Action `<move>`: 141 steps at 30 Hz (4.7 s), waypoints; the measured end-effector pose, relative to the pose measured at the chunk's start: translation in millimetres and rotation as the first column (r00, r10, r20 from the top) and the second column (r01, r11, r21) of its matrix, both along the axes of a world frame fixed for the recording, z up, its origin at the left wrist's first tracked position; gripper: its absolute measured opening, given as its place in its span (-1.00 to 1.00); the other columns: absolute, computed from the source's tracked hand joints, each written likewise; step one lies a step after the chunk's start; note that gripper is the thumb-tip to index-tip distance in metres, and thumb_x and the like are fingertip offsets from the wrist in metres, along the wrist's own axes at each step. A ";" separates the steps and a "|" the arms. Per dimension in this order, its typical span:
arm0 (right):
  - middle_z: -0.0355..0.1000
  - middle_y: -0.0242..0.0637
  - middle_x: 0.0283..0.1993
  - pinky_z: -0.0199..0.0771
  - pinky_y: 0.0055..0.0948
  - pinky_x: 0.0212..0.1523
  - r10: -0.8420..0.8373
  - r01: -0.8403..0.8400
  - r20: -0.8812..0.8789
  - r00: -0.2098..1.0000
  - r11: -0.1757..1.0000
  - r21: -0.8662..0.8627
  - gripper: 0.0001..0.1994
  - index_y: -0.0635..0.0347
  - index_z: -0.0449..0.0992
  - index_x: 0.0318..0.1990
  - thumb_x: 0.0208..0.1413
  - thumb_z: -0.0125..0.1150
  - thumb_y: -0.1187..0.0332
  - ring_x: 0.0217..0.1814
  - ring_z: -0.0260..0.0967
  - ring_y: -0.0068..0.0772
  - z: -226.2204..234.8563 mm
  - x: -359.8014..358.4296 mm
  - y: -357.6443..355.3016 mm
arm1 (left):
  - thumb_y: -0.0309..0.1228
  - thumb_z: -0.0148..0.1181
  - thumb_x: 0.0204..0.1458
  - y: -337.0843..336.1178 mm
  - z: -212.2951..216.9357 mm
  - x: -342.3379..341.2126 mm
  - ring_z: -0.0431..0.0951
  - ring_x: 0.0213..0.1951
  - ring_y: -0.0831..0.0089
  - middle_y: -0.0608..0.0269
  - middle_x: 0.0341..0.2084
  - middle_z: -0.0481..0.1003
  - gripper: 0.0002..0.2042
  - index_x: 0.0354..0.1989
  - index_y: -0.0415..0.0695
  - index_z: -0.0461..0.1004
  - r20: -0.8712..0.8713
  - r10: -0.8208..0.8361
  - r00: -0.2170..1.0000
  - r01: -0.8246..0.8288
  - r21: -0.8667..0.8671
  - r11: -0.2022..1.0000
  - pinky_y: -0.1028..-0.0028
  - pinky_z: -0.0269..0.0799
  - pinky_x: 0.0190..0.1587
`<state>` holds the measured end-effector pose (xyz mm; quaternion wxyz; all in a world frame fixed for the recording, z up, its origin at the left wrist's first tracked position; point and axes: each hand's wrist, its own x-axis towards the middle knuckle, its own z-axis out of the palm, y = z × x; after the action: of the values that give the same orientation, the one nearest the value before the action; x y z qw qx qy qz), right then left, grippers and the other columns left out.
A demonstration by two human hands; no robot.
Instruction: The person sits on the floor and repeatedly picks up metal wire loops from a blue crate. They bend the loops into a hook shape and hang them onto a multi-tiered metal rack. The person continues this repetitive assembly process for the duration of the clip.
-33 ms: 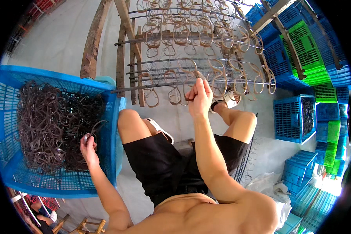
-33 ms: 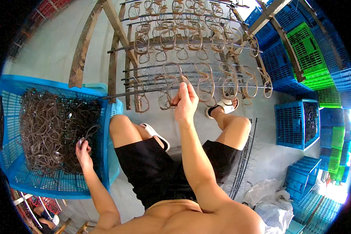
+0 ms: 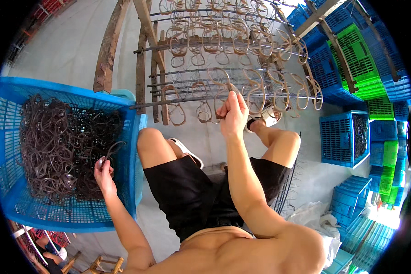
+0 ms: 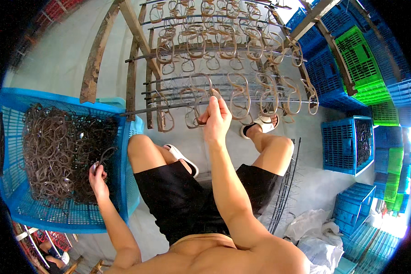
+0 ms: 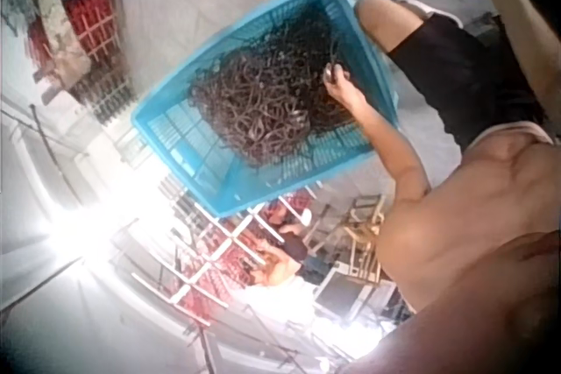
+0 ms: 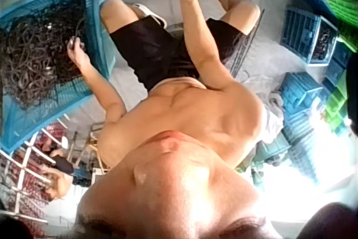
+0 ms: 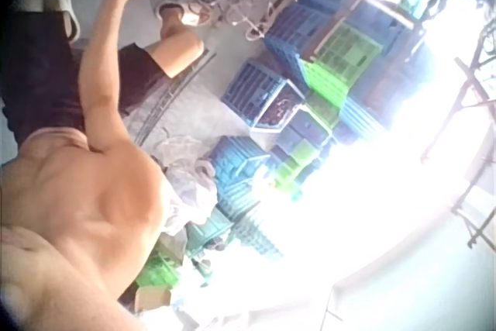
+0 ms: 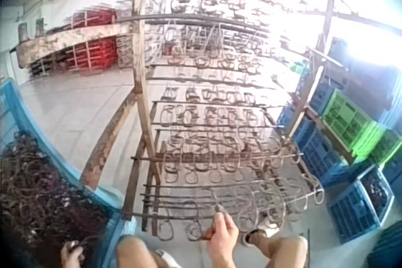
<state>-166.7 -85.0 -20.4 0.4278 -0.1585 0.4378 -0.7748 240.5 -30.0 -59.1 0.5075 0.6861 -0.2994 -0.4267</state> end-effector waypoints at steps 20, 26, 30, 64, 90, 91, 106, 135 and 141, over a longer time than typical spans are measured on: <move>0.19 -0.56 -0.67 0.13 -0.64 -0.72 0.008 0.081 -0.407 0.913 0.976 0.200 -0.78 0.27 0.45 -0.21 0.22 0.01 0.28 -0.71 0.13 -0.75 9.6 39.2 -8.0 | -0.44 0.15 0.05 -4.8 6.3 -12.1 0.20 -0.56 0.72 0.49 -0.60 0.28 -0.79 -0.13 -0.17 0.42 0.027 0.041 0.999 -0.039 -0.078 0.996 0.65 0.12 -0.51; 0.20 -0.51 -0.70 0.19 -0.63 -0.71 0.035 0.122 -0.503 0.864 0.953 0.276 -0.75 0.27 0.44 -0.42 0.19 0.06 0.26 -0.72 0.14 -0.73 24.0 26.2 -7.5 | -0.45 0.16 0.03 -7.3 30.4 -33.5 0.10 -0.67 0.78 0.52 -0.66 0.25 -0.84 -0.22 -0.18 0.43 -0.096 0.099 0.990 -0.115 -0.177 0.977 0.71 -0.05 -0.68; 0.19 -0.46 -0.72 0.19 -0.58 -0.71 0.105 0.094 -0.578 0.809 0.948 0.304 -0.75 0.27 0.39 -0.44 0.19 0.06 0.28 -0.73 0.18 -0.68 30.0 13.9 -5.3 | -0.47 0.15 0.04 0.8 42.5 -48.0 0.13 -0.68 0.78 0.49 -0.68 0.25 -0.89 -0.28 -0.18 0.41 -0.176 0.001 0.984 -0.048 -0.262 0.964 0.73 -0.07 -0.69; 0.30 -0.21 -0.18 0.36 -0.54 -0.17 0.319 -0.325 -0.189 0.928 0.946 0.005 -0.58 0.26 -0.01 0.23 0.23 -0.18 0.50 -0.20 0.28 -0.52 60.0 128.0 88.2 | -0.52 0.03 0.08 16.8 87.2 -192.6 0.45 -0.56 0.18 -0.03 -0.57 0.44 -0.84 -0.25 -0.38 0.32 0.730 -0.102 0.675 0.694 -0.583 0.423 0.41 0.37 -0.50; 0.39 -0.18 -0.47 0.34 -0.51 -0.47 -0.204 0.379 -0.618 0.759 0.911 0.164 -0.76 0.35 0.37 -0.02 0.19 -0.04 0.47 -0.55 0.26 -0.47 -7.4 107.1 -29.7 | -0.39 0.13 0.08 -109.6 37.9 -219.5 0.57 -0.35 0.41 0.13 -0.41 0.56 -0.83 -0.27 -0.24 0.51 0.599 -0.220 0.770 0.526 -0.400 0.750 0.49 0.42 -0.28; 0.39 -0.18 -0.48 0.33 -0.51 -0.49 -0.184 0.360 -0.599 0.779 0.914 0.188 -0.76 0.35 0.38 -0.02 0.19 -0.04 0.47 -0.56 0.25 -0.48 -6.8 106.6 -29.0 | -0.39 0.13 0.08 -109.4 37.4 -219.3 0.57 -0.35 0.41 0.13 -0.41 0.56 -0.83 -0.27 -0.24 0.51 0.605 -0.221 0.765 0.530 -0.396 0.750 0.49 0.42 -0.28; 0.14 -0.55 -0.67 0.07 -0.67 -0.72 -0.115 0.134 -0.161 0.980 0.984 0.113 -0.88 0.20 0.31 -0.26 0.26 -0.09 0.35 -0.70 0.06 -0.76 13.8 110.5 -23.8 | -0.38 0.09 0.11 -100.9 49.6 -223.8 0.53 -0.33 0.53 0.20 -0.39 0.55 -0.79 -0.22 -0.28 0.49 0.313 -0.396 0.863 0.489 -0.328 0.808 0.54 0.42 -0.28; 0.42 -0.03 -0.50 0.39 -0.33 -0.50 0.067 0.134 -0.665 0.743 0.960 0.246 -0.71 0.27 0.37 0.03 0.17 0.00 0.40 -0.54 0.42 -0.15 8.1 119.3 -26.3 | -0.33 0.17 0.07 -106.0 57.8 -217.4 0.37 -0.59 0.70 0.34 -0.60 0.47 -0.78 -0.36 -0.29 0.47 -0.096 -0.496 0.863 0.470 -0.209 0.857 0.65 0.20 -0.63; 0.46 0.02 -0.40 0.45 -0.29 -0.42 0.042 0.185 -0.767 0.640 0.961 0.207 -0.72 0.30 0.39 0.00 0.18 -0.03 0.39 -0.42 0.46 -0.06 6.9 112.3 -24.4 | -0.33 0.08 0.12 -102.8 64.8 -222.1 0.42 -0.50 0.65 0.29 -0.53 0.51 -0.76 -0.35 -0.30 0.49 0.025 -0.443 0.896 0.439 -0.204 0.875 0.63 0.31 -0.43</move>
<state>-54.3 -109.4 -13.5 0.1885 -0.3940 0.6831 -0.5853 18.3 -132.8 5.7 0.4681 0.5392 -0.4843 -0.5056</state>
